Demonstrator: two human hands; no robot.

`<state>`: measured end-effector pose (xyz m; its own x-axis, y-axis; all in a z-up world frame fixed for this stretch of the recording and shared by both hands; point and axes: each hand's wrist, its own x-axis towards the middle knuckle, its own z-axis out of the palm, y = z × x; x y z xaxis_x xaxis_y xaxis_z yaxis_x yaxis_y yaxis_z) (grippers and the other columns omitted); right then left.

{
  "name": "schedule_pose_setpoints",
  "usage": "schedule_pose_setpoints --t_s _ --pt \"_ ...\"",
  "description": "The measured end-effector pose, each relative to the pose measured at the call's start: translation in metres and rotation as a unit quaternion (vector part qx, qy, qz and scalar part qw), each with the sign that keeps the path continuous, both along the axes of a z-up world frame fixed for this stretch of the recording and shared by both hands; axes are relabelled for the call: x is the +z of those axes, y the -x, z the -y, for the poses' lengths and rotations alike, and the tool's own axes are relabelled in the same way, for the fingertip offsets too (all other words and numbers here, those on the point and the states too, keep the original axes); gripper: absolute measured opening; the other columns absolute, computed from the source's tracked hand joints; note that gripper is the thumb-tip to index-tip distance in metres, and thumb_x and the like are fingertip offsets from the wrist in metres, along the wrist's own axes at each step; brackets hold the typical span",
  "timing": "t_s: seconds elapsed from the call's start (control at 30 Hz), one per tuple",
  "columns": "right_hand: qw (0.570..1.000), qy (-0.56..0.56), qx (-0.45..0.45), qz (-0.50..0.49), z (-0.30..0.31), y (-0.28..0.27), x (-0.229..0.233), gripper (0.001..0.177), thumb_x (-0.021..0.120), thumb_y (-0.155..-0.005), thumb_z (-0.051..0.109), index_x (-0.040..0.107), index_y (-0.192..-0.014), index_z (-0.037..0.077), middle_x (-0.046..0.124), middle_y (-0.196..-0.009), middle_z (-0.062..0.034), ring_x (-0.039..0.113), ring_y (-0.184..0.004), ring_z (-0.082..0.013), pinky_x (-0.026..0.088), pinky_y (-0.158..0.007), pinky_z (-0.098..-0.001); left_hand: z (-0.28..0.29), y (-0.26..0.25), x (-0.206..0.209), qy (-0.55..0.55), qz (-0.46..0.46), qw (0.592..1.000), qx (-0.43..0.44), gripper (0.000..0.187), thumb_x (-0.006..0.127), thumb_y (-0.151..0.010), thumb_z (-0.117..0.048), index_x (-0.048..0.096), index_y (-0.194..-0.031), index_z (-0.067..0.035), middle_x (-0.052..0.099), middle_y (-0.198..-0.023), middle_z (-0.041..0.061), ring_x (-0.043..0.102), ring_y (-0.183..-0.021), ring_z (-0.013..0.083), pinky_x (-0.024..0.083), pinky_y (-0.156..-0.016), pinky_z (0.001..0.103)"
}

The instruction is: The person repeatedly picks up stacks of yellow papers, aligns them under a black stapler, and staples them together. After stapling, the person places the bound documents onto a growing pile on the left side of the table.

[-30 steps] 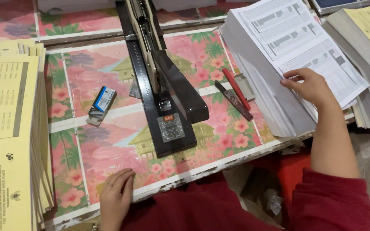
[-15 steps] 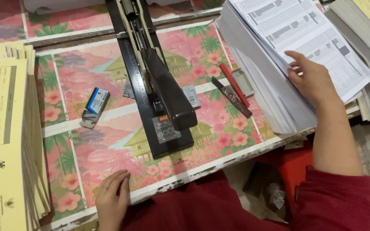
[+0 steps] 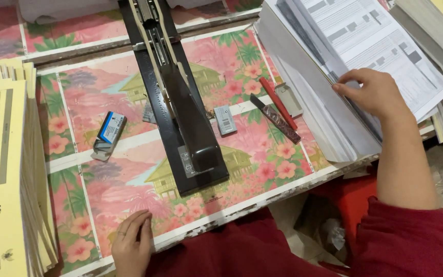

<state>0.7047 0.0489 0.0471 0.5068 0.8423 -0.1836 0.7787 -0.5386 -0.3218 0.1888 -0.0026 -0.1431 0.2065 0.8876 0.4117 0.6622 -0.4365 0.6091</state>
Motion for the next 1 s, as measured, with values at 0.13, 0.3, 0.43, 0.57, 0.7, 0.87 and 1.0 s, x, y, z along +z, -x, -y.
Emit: schedule_pose_setpoints --t_s 0.13,0.3,0.43,0.57,0.7,0.87,1.0 --pt "1.000 0.016 -0.003 0.014 0.001 -0.001 -0.002 0.030 0.061 -0.093 0.035 0.069 -0.110 0.011 0.066 -0.116 -0.0074 0.055 -0.109 -0.0288 0.041 -0.091 -0.0456 0.002 0.002 -0.003 0.020 0.001 1.000 0.007 0.010 0.061 -0.089 -0.008 0.070 -0.094 -0.008 0.068 -0.102 0.003 0.064 -0.094 0.0150 0.052 -0.085 0.029" --pt "1.000 0.005 -0.010 0.006 0.001 -0.010 -0.007 0.024 0.065 -0.092 0.033 0.071 -0.106 0.014 0.066 -0.114 -0.0065 0.055 -0.106 -0.0289 0.041 -0.087 -0.0456 0.002 -0.001 0.001 0.004 0.003 1.000 0.006 0.009 0.062 -0.089 -0.006 0.070 -0.093 -0.007 0.068 -0.101 0.003 0.064 -0.093 0.0148 0.052 -0.086 0.028" --pt "1.000 0.000 -0.010 0.001 0.001 -0.015 -0.010 0.024 0.065 -0.091 0.033 0.071 -0.106 0.015 0.067 -0.113 -0.0035 0.055 -0.107 -0.0267 0.041 -0.086 -0.0449 0.002 -0.001 -0.001 0.005 0.013 1.000 0.008 0.009 0.062 -0.088 -0.005 0.070 -0.093 -0.006 0.068 -0.101 0.004 0.064 -0.092 0.0159 0.051 -0.087 0.029" --pt "0.999 -0.002 -0.033 -0.012 0.000 -0.013 -0.009 0.024 0.065 -0.091 0.032 0.071 -0.106 0.013 0.066 -0.111 -0.0036 0.053 -0.107 -0.0232 0.041 -0.087 -0.0436 0.003 0.001 -0.006 0.007 -0.004 1.000 0.015 0.011 0.062 -0.088 -0.006 0.070 -0.095 -0.009 0.068 -0.104 0.001 0.063 -0.094 0.0146 0.049 -0.089 0.029" --pt "1.000 0.007 -0.019 0.002 -0.001 -0.013 -0.010 0.024 0.064 -0.091 0.034 0.071 -0.105 0.015 0.066 -0.113 -0.0030 0.054 -0.108 -0.0253 0.041 -0.086 -0.0449 0.001 0.001 -0.003 0.015 0.003 1.000 0.007 0.010 0.061 -0.088 -0.006 0.070 -0.094 -0.008 0.068 -0.102 0.002 0.063 -0.094 0.0151 0.051 -0.088 0.028" --pt "0.994 -0.030 0.061 0.084 0.003 -0.035 -0.031 0.019 0.056 -0.095 0.026 0.068 -0.107 0.017 0.068 -0.106 0.0014 0.061 -0.091 -0.0235 0.041 -0.084 -0.0371 -0.014 0.024 0.032 0.177 -0.004 0.982 0.067 0.031 0.059 -0.088 -0.028 0.068 -0.114 -0.012 0.071 -0.106 0.004 0.068 -0.090 0.0158 0.051 -0.084 0.029" --pt "0.994 0.009 0.088 0.060 -0.001 -0.022 -0.025 0.041 0.050 -0.094 0.011 0.054 -0.133 0.021 0.061 -0.109 -0.0098 0.058 -0.091 -0.0279 0.044 -0.079 -0.0411 -0.048 0.091 0.061 -0.211 -0.246 0.940 0.109 0.023 0.074 -0.095 -0.014 0.073 -0.113 0.000 0.071 -0.115 0.016 0.068 -0.101 0.0338 0.055 -0.092 0.043"
